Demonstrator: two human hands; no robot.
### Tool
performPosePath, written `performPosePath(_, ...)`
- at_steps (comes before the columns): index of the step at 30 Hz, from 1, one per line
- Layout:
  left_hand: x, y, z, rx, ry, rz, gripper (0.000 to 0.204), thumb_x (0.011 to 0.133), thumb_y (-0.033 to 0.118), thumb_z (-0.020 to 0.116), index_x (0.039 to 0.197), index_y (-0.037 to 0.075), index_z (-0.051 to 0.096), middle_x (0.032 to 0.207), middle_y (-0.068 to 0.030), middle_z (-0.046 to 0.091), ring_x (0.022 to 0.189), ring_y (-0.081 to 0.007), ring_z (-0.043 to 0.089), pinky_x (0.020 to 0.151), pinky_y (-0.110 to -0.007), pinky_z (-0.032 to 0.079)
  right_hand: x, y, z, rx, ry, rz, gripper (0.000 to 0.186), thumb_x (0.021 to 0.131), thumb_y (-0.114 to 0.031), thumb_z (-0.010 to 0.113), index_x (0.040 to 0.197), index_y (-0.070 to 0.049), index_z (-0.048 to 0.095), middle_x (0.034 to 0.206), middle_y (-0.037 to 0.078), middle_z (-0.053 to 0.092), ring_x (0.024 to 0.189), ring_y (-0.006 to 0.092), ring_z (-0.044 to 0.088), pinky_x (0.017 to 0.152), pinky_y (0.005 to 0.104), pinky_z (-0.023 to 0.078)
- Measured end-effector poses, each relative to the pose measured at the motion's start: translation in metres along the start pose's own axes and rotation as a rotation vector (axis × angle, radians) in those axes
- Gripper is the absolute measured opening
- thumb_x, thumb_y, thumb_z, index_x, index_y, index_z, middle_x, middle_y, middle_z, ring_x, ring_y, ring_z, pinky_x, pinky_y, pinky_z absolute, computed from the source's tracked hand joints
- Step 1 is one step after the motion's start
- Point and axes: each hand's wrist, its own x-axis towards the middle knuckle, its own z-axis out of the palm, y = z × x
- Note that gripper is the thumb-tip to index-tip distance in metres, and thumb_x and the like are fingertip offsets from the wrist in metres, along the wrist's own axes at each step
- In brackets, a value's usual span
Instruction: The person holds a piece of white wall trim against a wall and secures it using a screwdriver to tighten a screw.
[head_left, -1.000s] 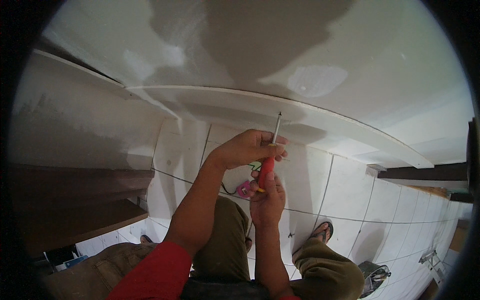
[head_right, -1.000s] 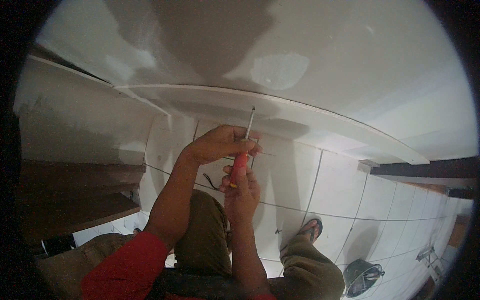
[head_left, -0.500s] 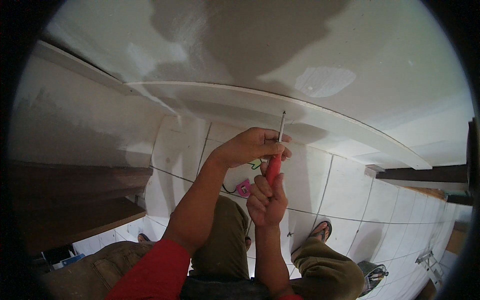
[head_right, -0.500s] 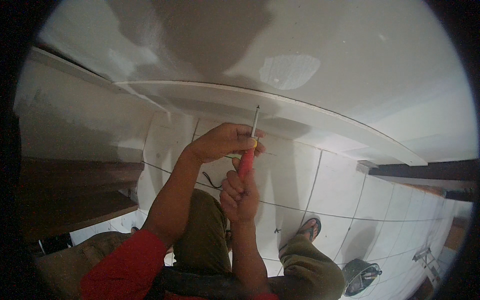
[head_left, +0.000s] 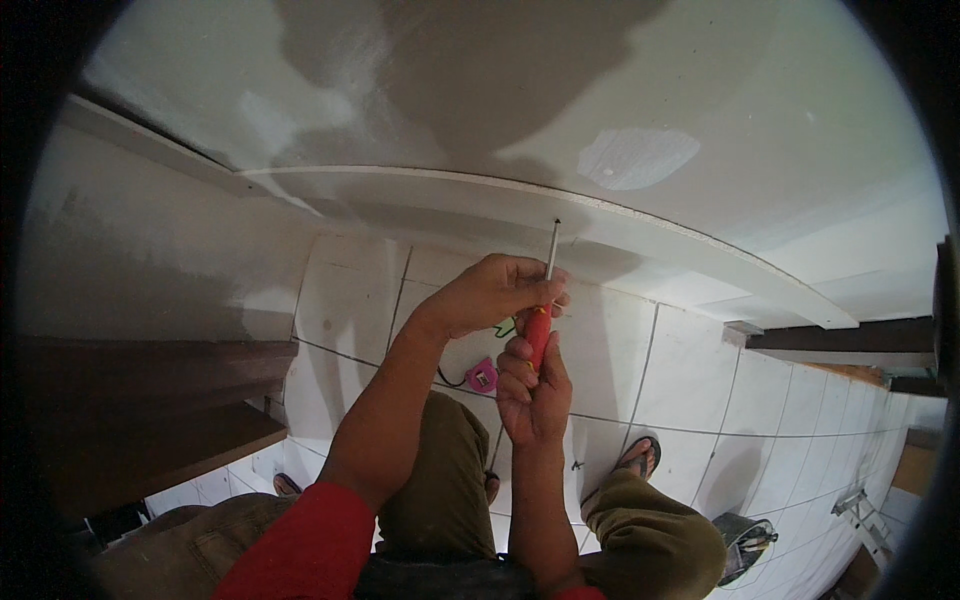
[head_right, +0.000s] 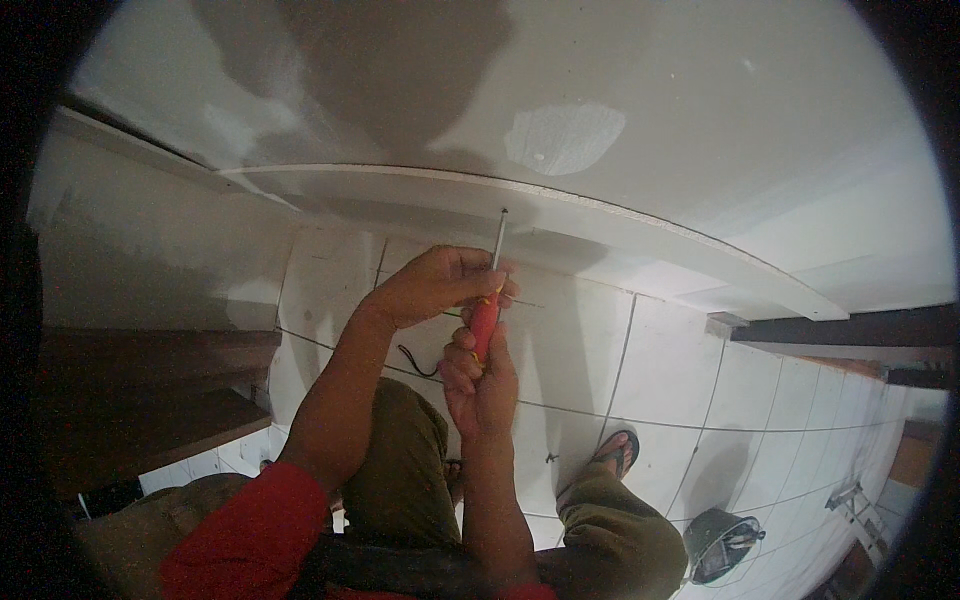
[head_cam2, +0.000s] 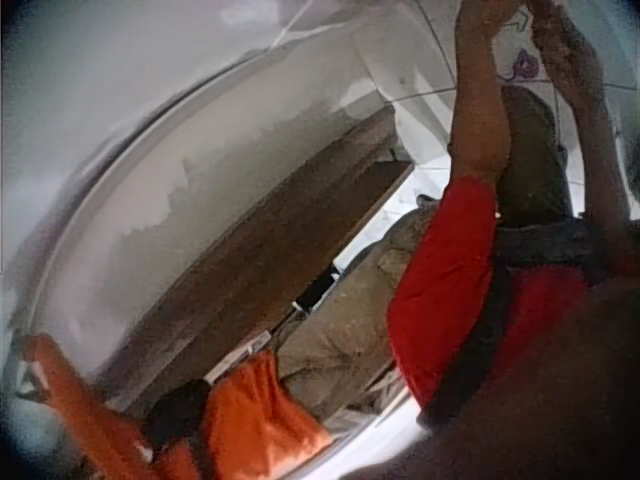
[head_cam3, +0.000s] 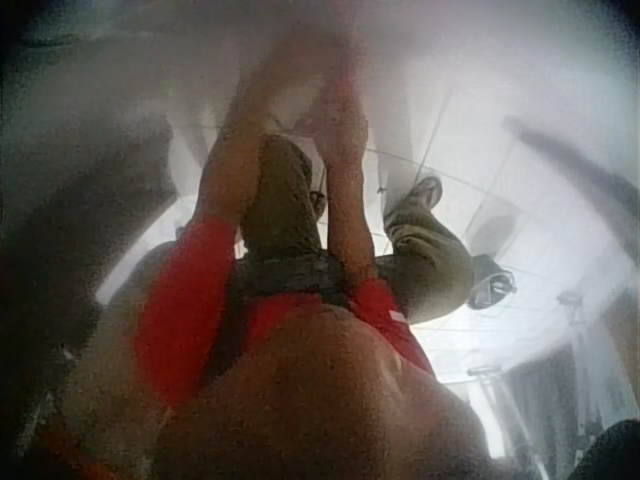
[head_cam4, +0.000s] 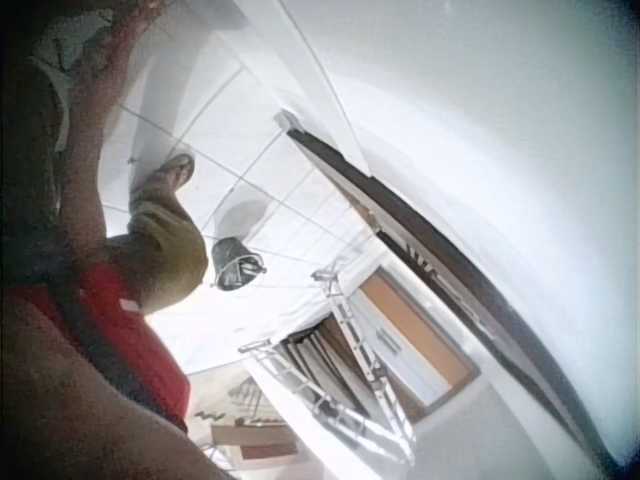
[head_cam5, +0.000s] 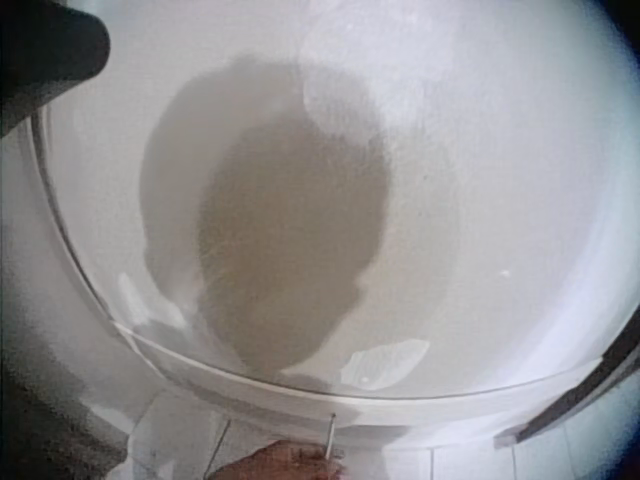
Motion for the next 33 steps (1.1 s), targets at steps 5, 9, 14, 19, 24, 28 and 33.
performPosePath(5, 0.002, -0.007, 0.002, 0.060, 0.034, 0.059, 0.041, 0.091, 0.024, 0.077, 0.117, -0.007, 0.069, 0.101, -0.0167, 0.075, 0.093, -0.0203, 0.072, 0.083, -0.031, 0.058, -0.007, -0.002, 0.008, -0.070, 0.004, 0.027, 0.044, 0.108, -0.038, 0.048, 0.130, 0.000, 0.048, 0.079, 0.006, 0.054, 0.063, 0.0066, 0.045, 0.049, 0.0188, 0.035)
performPosePath(9, 0.001, 0.004, 0.022, 0.428, 0.233, 0.050, 0.035, 0.094, 0.022, 0.073, 0.112, -0.008, 0.070, 0.096, -0.0168, 0.075, 0.092, -0.0189, 0.072, 0.080, -0.029, 0.058, 0.003, 0.016, -0.011, -0.834, 0.104, -0.460, 0.046, 0.109, -0.039, 0.044, 0.132, 0.001, 0.046, 0.081, 0.007, 0.056, 0.059, 0.0073, 0.045, 0.044, 0.0207, 0.037)
performPosePath(14, 0.005, 0.001, 0.004, 0.193, 0.071, 0.023, 0.039, 0.096, 0.022, 0.071, 0.119, -0.008, 0.065, 0.102, -0.0187, 0.074, 0.093, -0.0215, 0.073, 0.080, -0.030, 0.060, 0.001, 0.002, -0.007, 0.445, -0.169, 0.223, 0.047, 0.109, -0.039, 0.042, 0.134, 0.001, 0.046, 0.083, 0.009, 0.059, 0.055, 0.0074, 0.045, 0.042, 0.0219, 0.040)
performPosePath(19, 0.010, -0.008, 0.001, -0.048, -0.114, 0.039, 0.046, 0.099, 0.022, 0.066, 0.132, -0.008, 0.056, 0.111, -0.0200, 0.071, 0.097, -0.0269, 0.073, 0.084, -0.035, 0.061, -0.005, -0.005, 0.005, -0.007, 0.003, 0.038, 0.043, 0.109, -0.037, 0.043, 0.131, 0.000, 0.050, 0.079, 0.008, 0.060, 0.055, 0.0082, 0.047, 0.043, 0.0221, 0.040)
performPosePath(24, 0.010, -0.014, -0.003, 0.045, -0.075, 0.102, 0.044, 0.100, 0.023, 0.065, 0.130, -0.008, 0.058, 0.111, -0.0199, 0.072, 0.098, -0.0252, 0.073, 0.087, -0.034, 0.060, -0.004, 0.011, 0.005, -0.960, 0.146, -0.492, 0.040, 0.108, -0.036, 0.045, 0.127, 0.000, 0.053, 0.078, 0.006, 0.059, 0.055, 0.0087, 0.048, 0.043, 0.0218, 0.037)
performPosePath(28, 0.012, -0.013, -0.003, 0.038, -0.063, 0.119, 0.042, 0.101, 0.022, 0.064, 0.130, -0.007, 0.059, 0.111, -0.0185, 0.072, 0.100, -0.0234, 0.072, 0.090, -0.035, 0.058, 0.001, 0.016, 0.005, -0.916, 0.171, -0.451, 0.039, 0.108, -0.034, 0.048, 0.123, 0.000, 0.055, 0.077, 0.005, 0.058, 0.055, 0.0091, 0.049, 0.043, 0.0213, 0.034)
performPosePath(33, 0.013, -0.013, -0.002, -0.058, -0.110, 0.107, 0.040, 0.101, 0.021, 0.064, 0.131, -0.006, 0.060, 0.108, -0.0168, 0.073, 0.099, -0.0224, 0.072, 0.089, -0.035, 0.058, 0.003, 0.003, -0.006, 0.201, -0.076, 0.167, 0.038, 0.107, -0.034, 0.050, 0.125, 0.000, 0.054, 0.084, 0.009, 0.061, 0.059, 0.0135, 0.056, 0.045, 0.0247, 0.041)
